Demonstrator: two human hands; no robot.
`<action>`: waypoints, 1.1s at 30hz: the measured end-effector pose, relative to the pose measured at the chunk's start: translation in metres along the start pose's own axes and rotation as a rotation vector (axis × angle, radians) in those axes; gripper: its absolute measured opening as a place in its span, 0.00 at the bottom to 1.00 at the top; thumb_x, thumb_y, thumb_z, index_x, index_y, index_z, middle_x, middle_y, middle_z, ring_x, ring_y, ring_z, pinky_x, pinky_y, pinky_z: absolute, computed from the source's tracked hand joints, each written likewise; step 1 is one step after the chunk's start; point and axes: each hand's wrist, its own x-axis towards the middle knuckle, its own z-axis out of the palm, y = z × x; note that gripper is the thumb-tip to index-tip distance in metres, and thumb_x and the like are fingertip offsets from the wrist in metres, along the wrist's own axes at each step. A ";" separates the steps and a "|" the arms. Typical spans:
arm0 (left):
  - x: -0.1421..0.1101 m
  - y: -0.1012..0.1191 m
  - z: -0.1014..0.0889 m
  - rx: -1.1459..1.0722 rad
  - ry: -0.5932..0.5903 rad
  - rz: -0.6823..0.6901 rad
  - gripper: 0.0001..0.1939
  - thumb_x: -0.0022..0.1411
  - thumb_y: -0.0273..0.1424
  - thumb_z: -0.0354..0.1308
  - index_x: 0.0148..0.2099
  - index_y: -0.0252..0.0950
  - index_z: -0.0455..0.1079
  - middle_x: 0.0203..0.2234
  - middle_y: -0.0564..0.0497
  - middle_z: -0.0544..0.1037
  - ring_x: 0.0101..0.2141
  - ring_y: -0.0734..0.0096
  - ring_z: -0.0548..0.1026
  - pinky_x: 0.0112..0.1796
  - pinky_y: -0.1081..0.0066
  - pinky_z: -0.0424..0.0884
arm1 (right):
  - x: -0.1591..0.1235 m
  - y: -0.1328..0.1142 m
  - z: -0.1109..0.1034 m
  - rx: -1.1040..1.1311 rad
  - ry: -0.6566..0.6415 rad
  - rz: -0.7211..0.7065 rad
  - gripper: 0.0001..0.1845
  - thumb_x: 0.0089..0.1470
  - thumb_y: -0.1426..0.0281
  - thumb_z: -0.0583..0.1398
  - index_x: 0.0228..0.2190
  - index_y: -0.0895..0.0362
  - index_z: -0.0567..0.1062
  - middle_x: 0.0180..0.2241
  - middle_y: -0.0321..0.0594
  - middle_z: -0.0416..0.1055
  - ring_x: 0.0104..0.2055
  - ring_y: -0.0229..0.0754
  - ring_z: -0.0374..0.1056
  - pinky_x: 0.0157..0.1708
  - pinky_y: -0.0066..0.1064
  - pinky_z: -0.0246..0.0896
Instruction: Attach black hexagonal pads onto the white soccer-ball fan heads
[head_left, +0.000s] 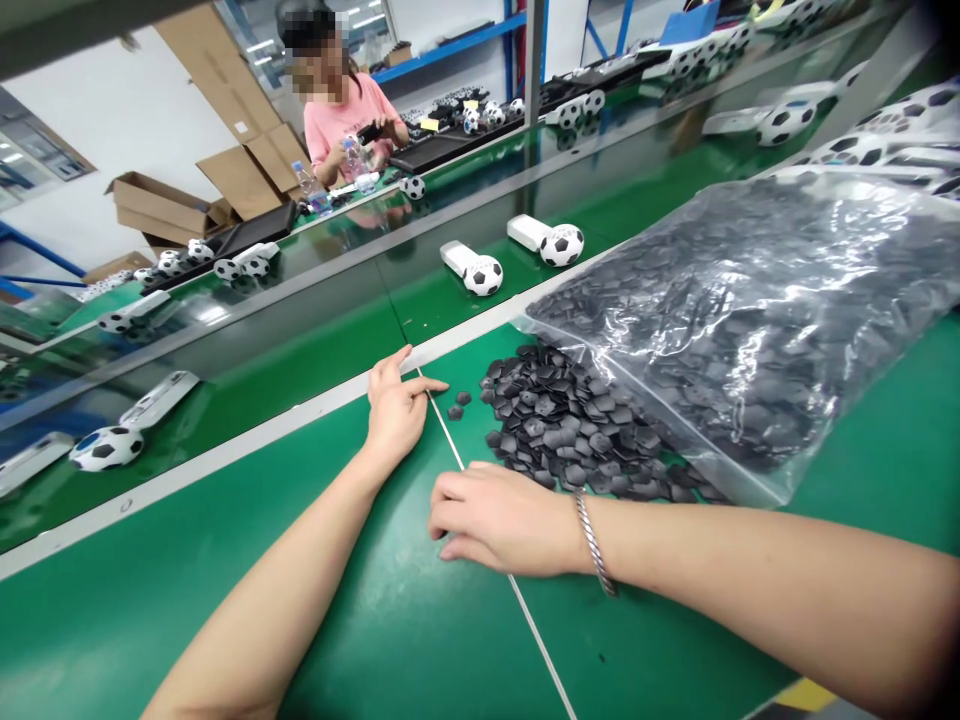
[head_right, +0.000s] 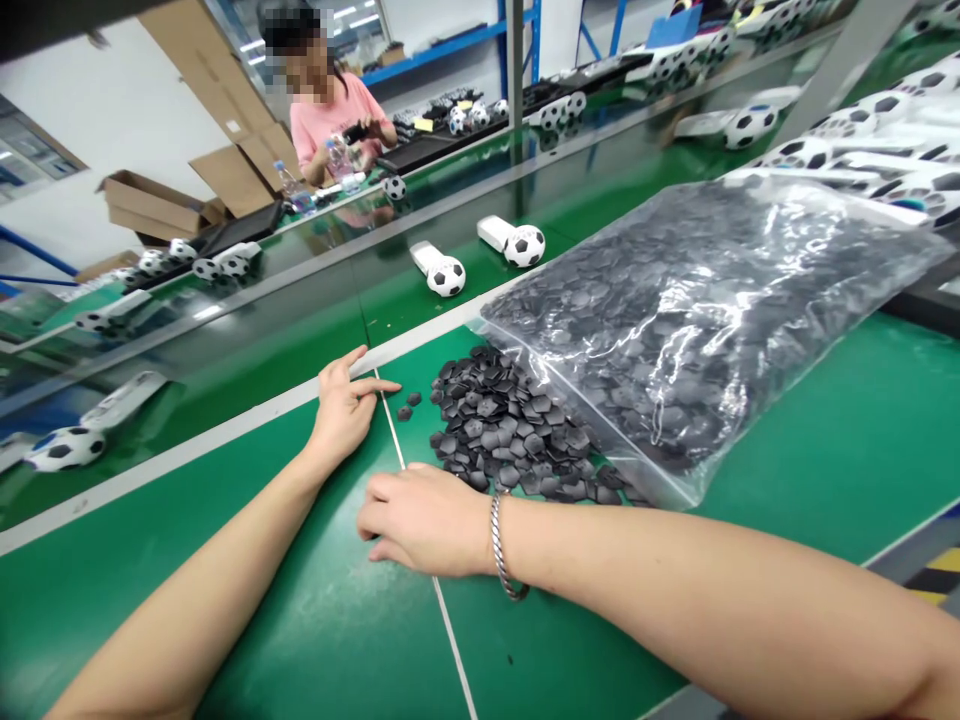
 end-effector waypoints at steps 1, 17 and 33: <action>0.000 0.000 0.000 -0.015 0.003 0.007 0.19 0.53 0.19 0.48 0.33 0.45 0.77 0.54 0.52 0.60 0.54 0.57 0.56 0.54 0.52 0.54 | 0.000 0.000 0.000 0.001 -0.002 0.003 0.10 0.54 0.64 0.57 0.36 0.56 0.72 0.37 0.38 0.68 0.36 0.37 0.63 0.37 0.30 0.56; 0.000 0.000 -0.001 -0.087 -0.078 0.165 0.21 0.49 0.15 0.45 0.30 0.43 0.76 0.50 0.53 0.66 0.52 0.62 0.59 0.53 0.56 0.56 | 0.001 0.000 -0.001 0.014 -0.019 0.000 0.10 0.54 0.64 0.57 0.36 0.56 0.72 0.37 0.38 0.68 0.36 0.38 0.64 0.38 0.30 0.56; 0.000 0.002 0.000 -0.092 -0.132 0.181 0.24 0.50 0.15 0.45 0.35 0.46 0.75 0.50 0.54 0.66 0.52 0.64 0.59 0.53 0.58 0.55 | 0.000 0.000 -0.002 0.016 -0.023 0.004 0.10 0.54 0.64 0.57 0.36 0.56 0.72 0.37 0.37 0.68 0.35 0.37 0.64 0.37 0.30 0.58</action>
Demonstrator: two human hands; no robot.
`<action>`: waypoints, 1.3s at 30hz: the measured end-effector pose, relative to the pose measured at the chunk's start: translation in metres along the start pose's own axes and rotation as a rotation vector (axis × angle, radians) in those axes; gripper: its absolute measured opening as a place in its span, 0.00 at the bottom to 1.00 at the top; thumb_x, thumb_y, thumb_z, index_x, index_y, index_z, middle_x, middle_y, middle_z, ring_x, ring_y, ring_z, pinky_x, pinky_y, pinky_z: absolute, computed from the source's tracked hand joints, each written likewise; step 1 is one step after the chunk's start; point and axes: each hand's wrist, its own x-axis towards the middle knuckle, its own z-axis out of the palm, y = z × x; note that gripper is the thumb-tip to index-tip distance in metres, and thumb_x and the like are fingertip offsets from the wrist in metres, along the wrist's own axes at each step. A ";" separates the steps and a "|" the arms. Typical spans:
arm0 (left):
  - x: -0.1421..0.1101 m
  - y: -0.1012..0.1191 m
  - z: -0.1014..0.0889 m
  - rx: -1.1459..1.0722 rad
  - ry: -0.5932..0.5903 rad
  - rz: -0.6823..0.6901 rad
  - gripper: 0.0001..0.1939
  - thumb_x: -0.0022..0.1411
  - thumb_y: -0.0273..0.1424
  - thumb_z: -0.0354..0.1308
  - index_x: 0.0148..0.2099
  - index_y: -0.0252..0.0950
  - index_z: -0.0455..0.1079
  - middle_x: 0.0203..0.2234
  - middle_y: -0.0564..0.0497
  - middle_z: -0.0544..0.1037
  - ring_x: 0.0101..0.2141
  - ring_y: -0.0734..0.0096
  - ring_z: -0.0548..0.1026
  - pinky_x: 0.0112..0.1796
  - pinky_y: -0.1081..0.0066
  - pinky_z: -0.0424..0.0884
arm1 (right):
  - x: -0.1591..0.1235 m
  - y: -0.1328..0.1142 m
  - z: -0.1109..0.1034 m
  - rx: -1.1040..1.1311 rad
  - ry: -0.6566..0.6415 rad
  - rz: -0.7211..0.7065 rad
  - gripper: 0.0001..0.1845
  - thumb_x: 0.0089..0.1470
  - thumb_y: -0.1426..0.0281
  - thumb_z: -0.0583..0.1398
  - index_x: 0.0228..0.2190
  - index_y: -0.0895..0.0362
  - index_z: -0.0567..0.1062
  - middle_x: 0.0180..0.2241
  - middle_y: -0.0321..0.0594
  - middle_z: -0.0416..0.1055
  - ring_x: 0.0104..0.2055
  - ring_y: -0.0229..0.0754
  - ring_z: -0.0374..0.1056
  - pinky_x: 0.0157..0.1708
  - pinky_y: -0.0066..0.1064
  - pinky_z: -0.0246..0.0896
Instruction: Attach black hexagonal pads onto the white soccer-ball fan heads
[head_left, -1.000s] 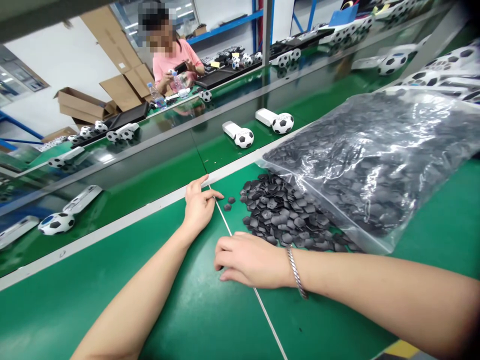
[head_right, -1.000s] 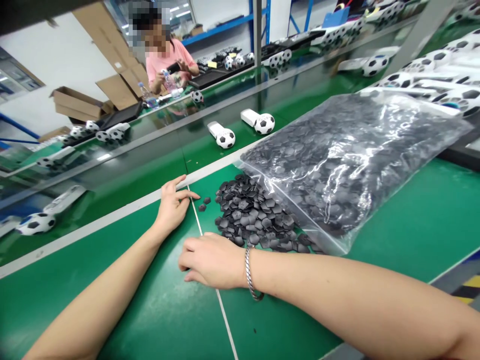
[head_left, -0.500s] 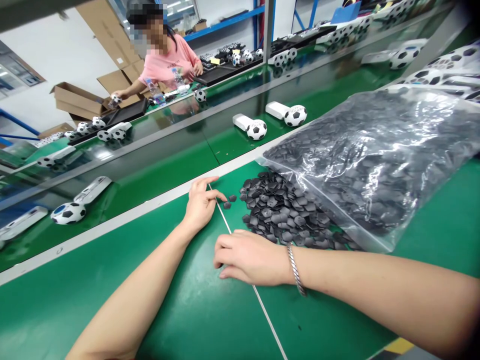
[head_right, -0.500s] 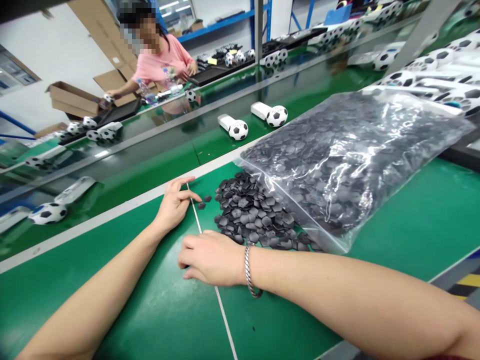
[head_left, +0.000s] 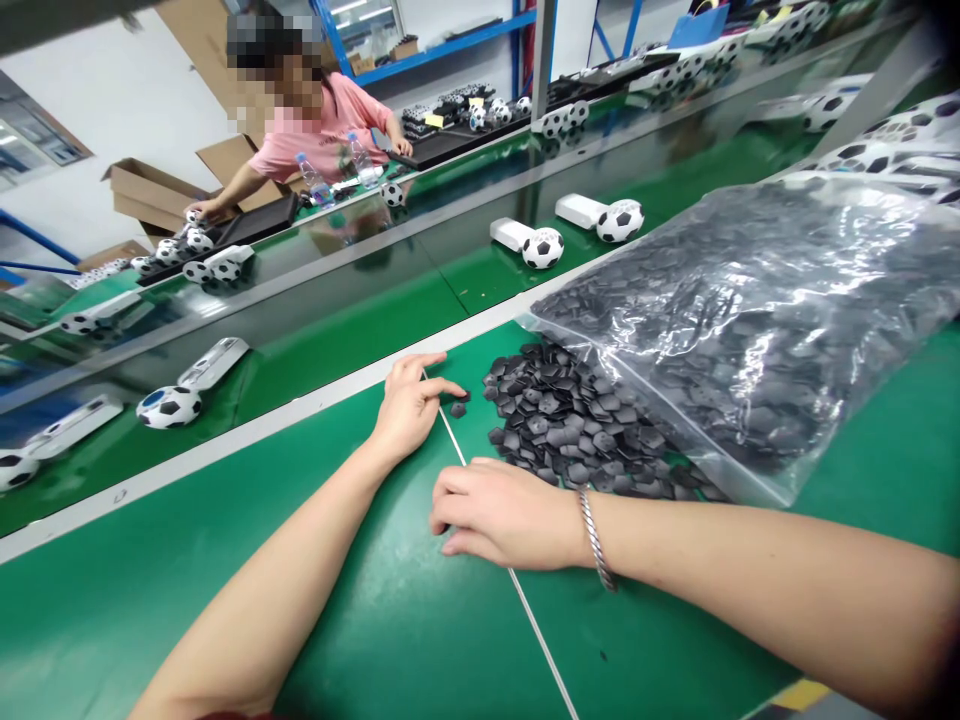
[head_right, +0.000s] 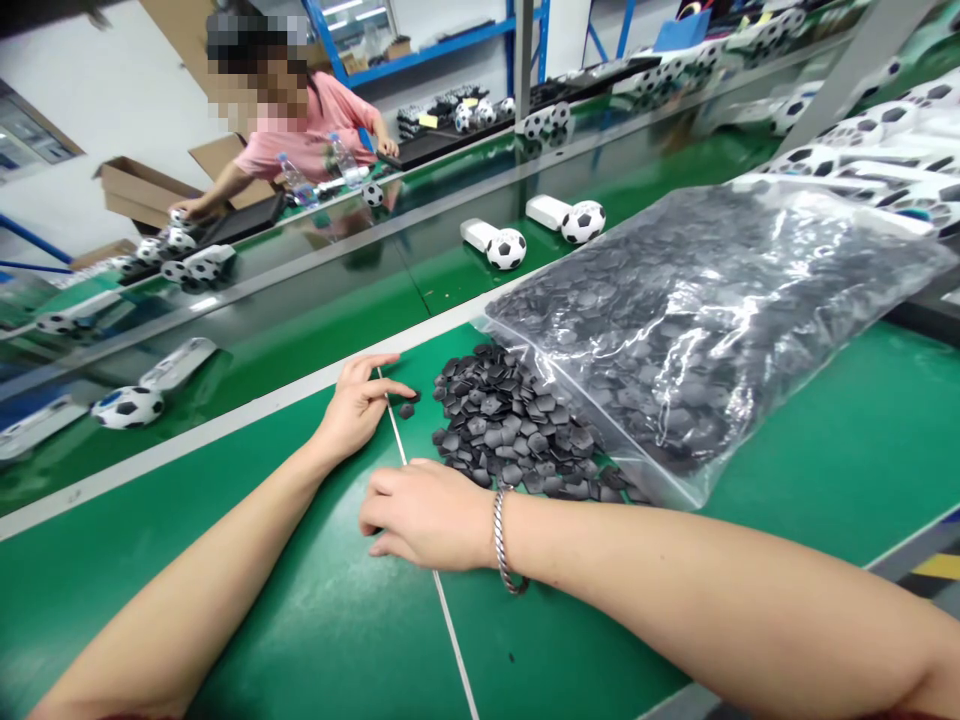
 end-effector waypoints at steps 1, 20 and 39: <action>0.000 0.001 -0.001 -0.017 0.001 -0.005 0.23 0.49 0.15 0.45 0.34 0.45 0.75 0.49 0.54 0.67 0.52 0.64 0.60 0.53 0.58 0.55 | 0.000 0.000 0.000 0.000 0.001 0.000 0.10 0.54 0.64 0.58 0.36 0.56 0.72 0.37 0.37 0.68 0.35 0.38 0.64 0.37 0.31 0.58; 0.005 -0.004 0.004 -0.173 0.223 -0.206 0.18 0.49 0.16 0.44 0.36 0.36 0.70 0.44 0.47 0.71 0.48 0.64 0.66 0.51 0.60 0.60 | -0.001 0.021 -0.010 -0.571 0.226 0.199 0.09 0.55 0.76 0.54 0.37 0.64 0.72 0.41 0.51 0.71 0.42 0.49 0.66 0.42 0.41 0.55; 0.002 -0.012 0.005 -0.339 0.411 -0.279 0.13 0.50 0.16 0.51 0.36 0.35 0.69 0.38 0.47 0.71 0.44 0.66 0.68 0.49 0.64 0.62 | -0.006 0.025 -0.009 -0.635 0.270 0.047 0.12 0.56 0.77 0.49 0.37 0.58 0.71 0.28 0.40 0.68 0.30 0.43 0.63 0.32 0.34 0.49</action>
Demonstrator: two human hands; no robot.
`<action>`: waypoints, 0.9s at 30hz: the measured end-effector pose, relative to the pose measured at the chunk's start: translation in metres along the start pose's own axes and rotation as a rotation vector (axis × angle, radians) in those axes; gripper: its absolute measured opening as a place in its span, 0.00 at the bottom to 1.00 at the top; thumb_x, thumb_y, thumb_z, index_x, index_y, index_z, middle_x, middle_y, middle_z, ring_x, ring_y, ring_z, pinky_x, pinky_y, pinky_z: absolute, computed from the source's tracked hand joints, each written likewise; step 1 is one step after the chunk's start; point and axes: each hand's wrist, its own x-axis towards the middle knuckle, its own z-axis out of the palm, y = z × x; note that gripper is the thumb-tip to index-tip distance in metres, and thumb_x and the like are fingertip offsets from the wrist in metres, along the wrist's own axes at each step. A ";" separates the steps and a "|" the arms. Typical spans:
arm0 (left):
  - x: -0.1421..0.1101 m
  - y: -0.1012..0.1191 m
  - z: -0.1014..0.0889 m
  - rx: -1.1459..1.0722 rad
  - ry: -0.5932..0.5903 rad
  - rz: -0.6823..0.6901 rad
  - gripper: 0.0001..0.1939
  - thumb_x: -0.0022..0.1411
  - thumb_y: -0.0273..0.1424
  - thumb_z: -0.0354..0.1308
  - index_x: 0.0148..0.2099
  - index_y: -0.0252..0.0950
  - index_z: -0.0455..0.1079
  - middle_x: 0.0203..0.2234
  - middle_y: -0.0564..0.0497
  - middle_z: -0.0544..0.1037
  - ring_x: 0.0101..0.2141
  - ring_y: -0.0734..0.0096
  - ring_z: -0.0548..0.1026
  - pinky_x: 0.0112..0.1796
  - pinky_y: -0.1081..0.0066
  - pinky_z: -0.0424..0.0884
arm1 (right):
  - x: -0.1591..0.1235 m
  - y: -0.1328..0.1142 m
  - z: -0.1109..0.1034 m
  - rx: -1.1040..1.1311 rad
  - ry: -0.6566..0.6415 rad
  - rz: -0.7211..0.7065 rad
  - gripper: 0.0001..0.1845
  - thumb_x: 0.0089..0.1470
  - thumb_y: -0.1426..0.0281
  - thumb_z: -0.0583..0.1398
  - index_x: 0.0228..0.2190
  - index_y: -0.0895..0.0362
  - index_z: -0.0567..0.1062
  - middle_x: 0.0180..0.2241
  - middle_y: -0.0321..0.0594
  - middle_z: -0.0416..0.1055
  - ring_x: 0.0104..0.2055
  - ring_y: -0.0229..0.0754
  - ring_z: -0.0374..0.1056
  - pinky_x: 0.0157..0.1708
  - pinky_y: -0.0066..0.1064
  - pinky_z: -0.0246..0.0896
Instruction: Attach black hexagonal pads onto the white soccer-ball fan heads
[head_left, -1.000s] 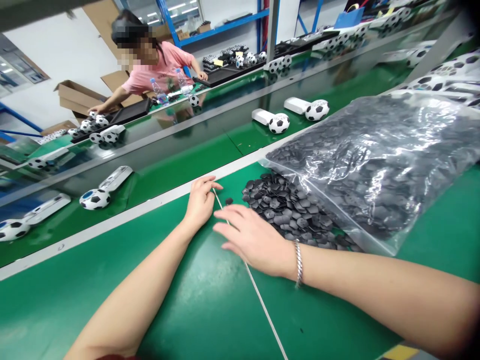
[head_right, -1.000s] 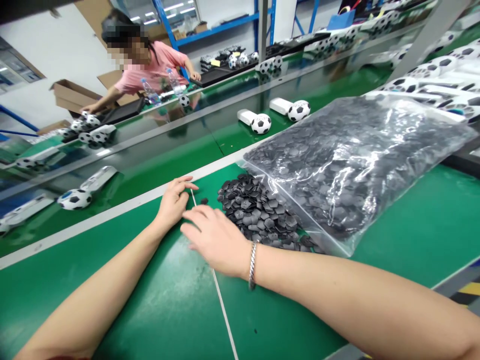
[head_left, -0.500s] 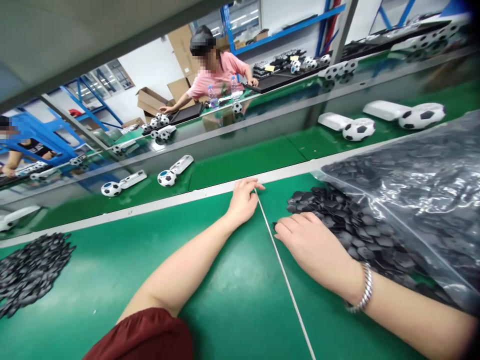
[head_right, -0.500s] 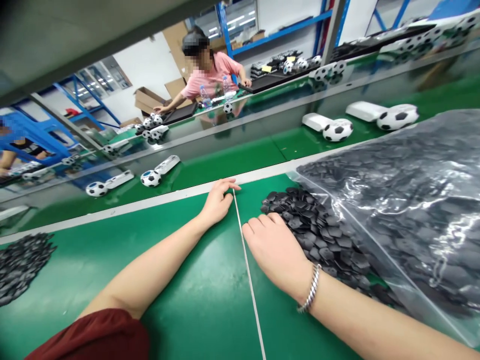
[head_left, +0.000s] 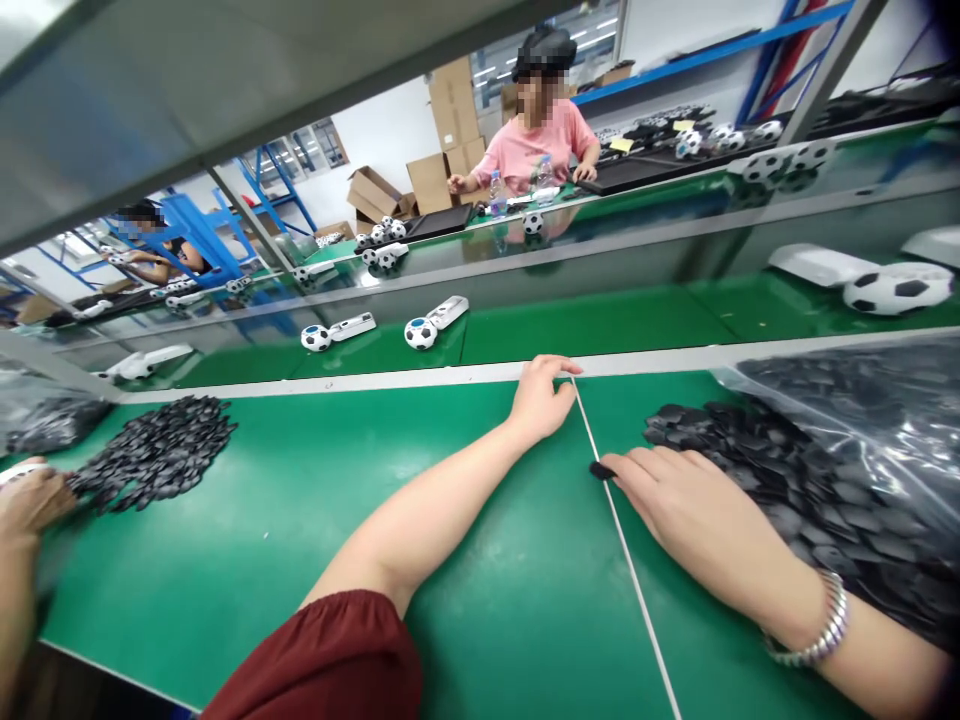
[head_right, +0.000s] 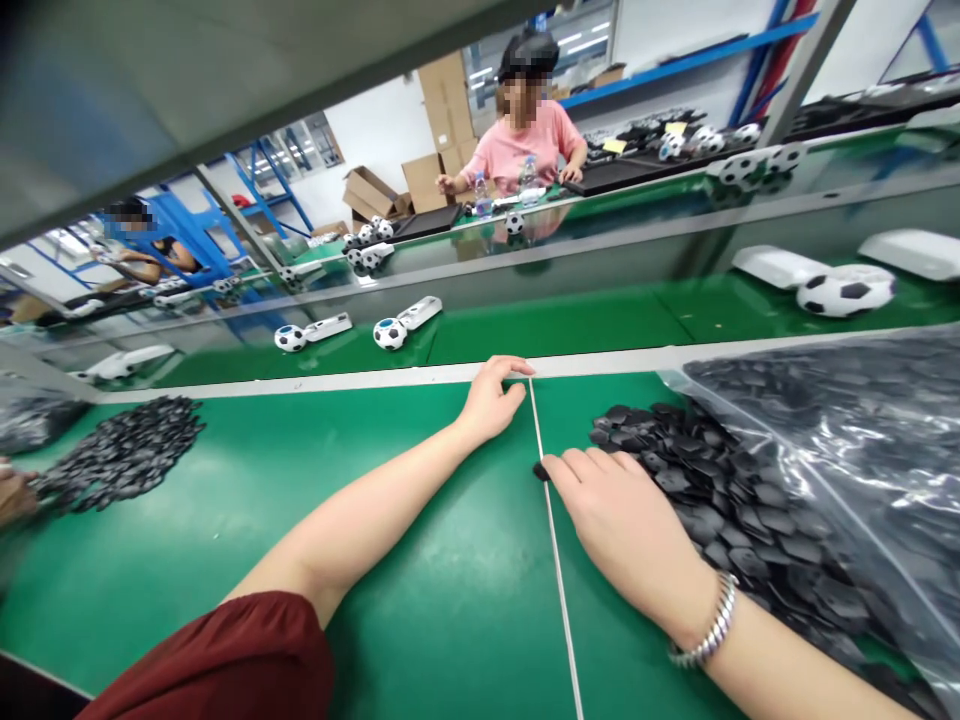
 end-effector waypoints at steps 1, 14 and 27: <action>0.000 -0.001 0.000 -0.013 0.010 -0.002 0.11 0.51 0.18 0.53 0.36 0.35 0.69 0.37 0.47 0.71 0.43 0.67 0.68 0.47 0.65 0.63 | 0.000 0.000 0.001 0.001 -0.009 -0.005 0.13 0.55 0.78 0.49 0.38 0.58 0.71 0.29 0.41 0.68 0.31 0.44 0.63 0.33 0.34 0.50; 0.002 0.001 0.001 -0.184 -0.032 -0.071 0.06 0.54 0.32 0.57 0.29 0.33 0.67 0.18 0.57 0.62 0.21 0.78 0.60 0.25 0.75 0.58 | 0.007 -0.013 -0.021 0.321 -0.008 0.036 0.09 0.58 0.73 0.52 0.36 0.58 0.72 0.31 0.39 0.70 0.34 0.41 0.60 0.35 0.31 0.50; 0.002 0.005 -0.001 -0.140 -0.103 -0.109 0.08 0.53 0.34 0.56 0.28 0.34 0.65 0.13 0.61 0.52 0.18 0.79 0.52 0.22 0.76 0.51 | 0.001 -0.024 -0.018 0.220 -0.091 -0.040 0.07 0.56 0.76 0.54 0.29 0.58 0.71 0.27 0.38 0.67 0.31 0.40 0.57 0.30 0.32 0.44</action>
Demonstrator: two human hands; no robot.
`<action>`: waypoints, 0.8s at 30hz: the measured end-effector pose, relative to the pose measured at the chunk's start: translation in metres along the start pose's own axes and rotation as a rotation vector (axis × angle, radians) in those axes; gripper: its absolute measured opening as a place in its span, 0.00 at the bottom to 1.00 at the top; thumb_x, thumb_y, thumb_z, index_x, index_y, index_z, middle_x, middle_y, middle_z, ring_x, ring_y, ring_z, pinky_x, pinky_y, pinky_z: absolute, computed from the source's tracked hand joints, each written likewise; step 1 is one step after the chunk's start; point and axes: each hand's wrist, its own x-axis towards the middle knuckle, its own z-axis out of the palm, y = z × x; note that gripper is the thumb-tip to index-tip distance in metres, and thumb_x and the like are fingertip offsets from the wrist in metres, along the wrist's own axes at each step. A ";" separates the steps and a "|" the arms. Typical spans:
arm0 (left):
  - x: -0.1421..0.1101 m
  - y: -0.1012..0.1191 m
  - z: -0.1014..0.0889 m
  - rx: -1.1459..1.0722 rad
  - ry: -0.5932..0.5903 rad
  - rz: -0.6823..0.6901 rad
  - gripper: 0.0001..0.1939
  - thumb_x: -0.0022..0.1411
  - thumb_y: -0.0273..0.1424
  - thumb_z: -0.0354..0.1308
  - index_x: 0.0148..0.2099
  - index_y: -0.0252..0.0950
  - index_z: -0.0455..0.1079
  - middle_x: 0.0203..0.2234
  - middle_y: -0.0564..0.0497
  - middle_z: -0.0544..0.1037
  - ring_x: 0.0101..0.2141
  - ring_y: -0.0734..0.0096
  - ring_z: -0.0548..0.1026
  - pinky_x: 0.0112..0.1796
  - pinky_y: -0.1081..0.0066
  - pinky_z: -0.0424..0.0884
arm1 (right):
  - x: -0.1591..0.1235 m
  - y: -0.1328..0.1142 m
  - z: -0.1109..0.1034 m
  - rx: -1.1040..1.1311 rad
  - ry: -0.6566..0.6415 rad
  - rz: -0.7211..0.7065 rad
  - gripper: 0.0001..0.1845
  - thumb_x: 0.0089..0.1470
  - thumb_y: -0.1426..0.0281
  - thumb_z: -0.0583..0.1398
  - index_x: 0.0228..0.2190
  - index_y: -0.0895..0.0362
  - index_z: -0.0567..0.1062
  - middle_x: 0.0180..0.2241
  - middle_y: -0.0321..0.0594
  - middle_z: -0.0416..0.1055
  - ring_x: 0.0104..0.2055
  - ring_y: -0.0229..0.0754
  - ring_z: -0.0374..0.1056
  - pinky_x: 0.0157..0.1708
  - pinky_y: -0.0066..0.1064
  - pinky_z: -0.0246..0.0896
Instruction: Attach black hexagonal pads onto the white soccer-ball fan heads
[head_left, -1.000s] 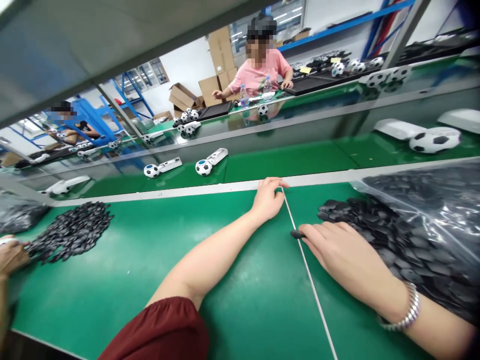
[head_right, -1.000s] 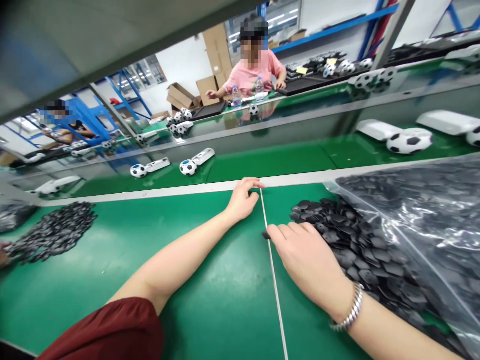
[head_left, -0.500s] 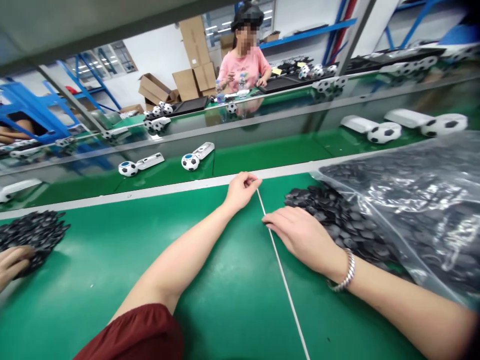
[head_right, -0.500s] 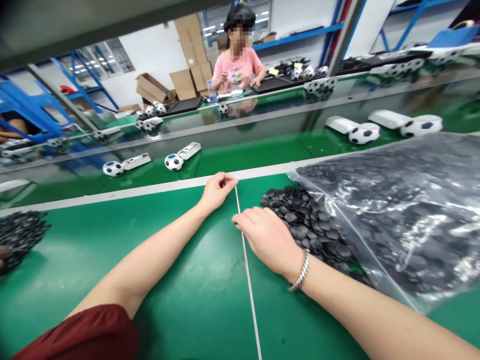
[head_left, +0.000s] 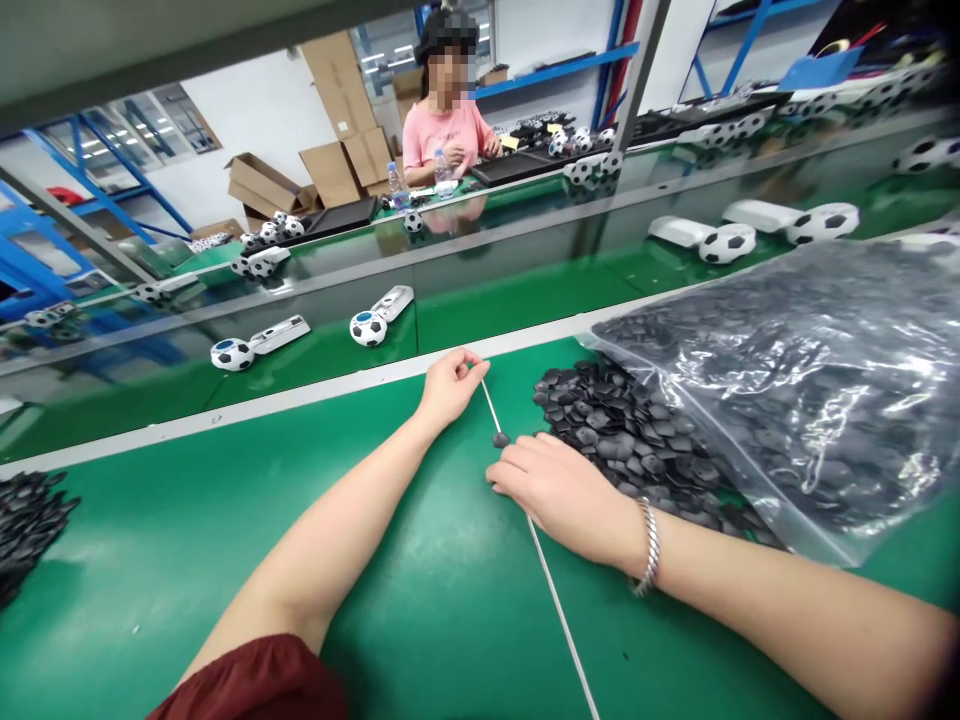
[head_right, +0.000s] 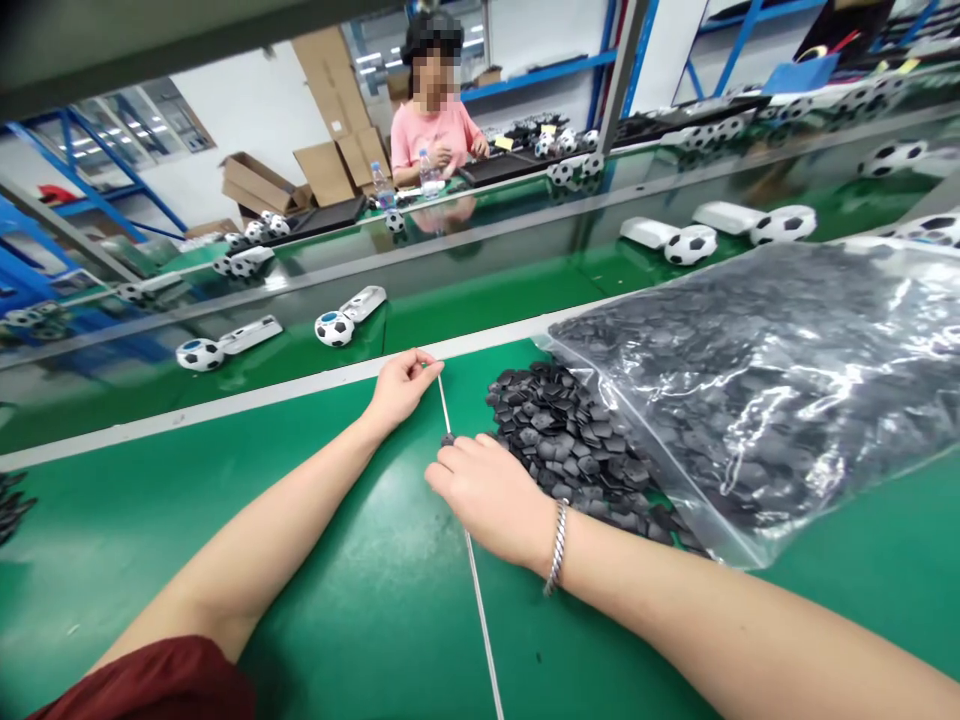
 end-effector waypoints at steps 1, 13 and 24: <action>0.000 0.000 0.000 0.005 -0.004 0.001 0.08 0.53 0.34 0.56 0.28 0.34 0.65 0.13 0.61 0.52 0.17 0.79 0.52 0.22 0.76 0.51 | 0.000 0.000 0.000 0.009 0.018 -0.011 0.07 0.56 0.75 0.54 0.30 0.58 0.72 0.27 0.38 0.67 0.31 0.40 0.57 0.30 0.32 0.44; 0.000 0.001 -0.001 0.034 -0.002 -0.007 0.08 0.53 0.34 0.56 0.28 0.34 0.66 0.13 0.61 0.52 0.17 0.79 0.52 0.22 0.76 0.51 | 0.001 -0.001 -0.005 0.010 -0.103 -0.044 0.09 0.56 0.75 0.53 0.29 0.57 0.72 0.26 0.37 0.68 0.30 0.39 0.57 0.30 0.32 0.43; -0.001 0.000 -0.002 0.026 -0.007 -0.008 0.08 0.53 0.34 0.56 0.28 0.34 0.66 0.13 0.61 0.51 0.17 0.79 0.51 0.22 0.76 0.51 | 0.002 -0.001 -0.002 0.009 -0.088 -0.096 0.08 0.57 0.73 0.53 0.31 0.57 0.72 0.28 0.38 0.68 0.31 0.39 0.60 0.31 0.32 0.44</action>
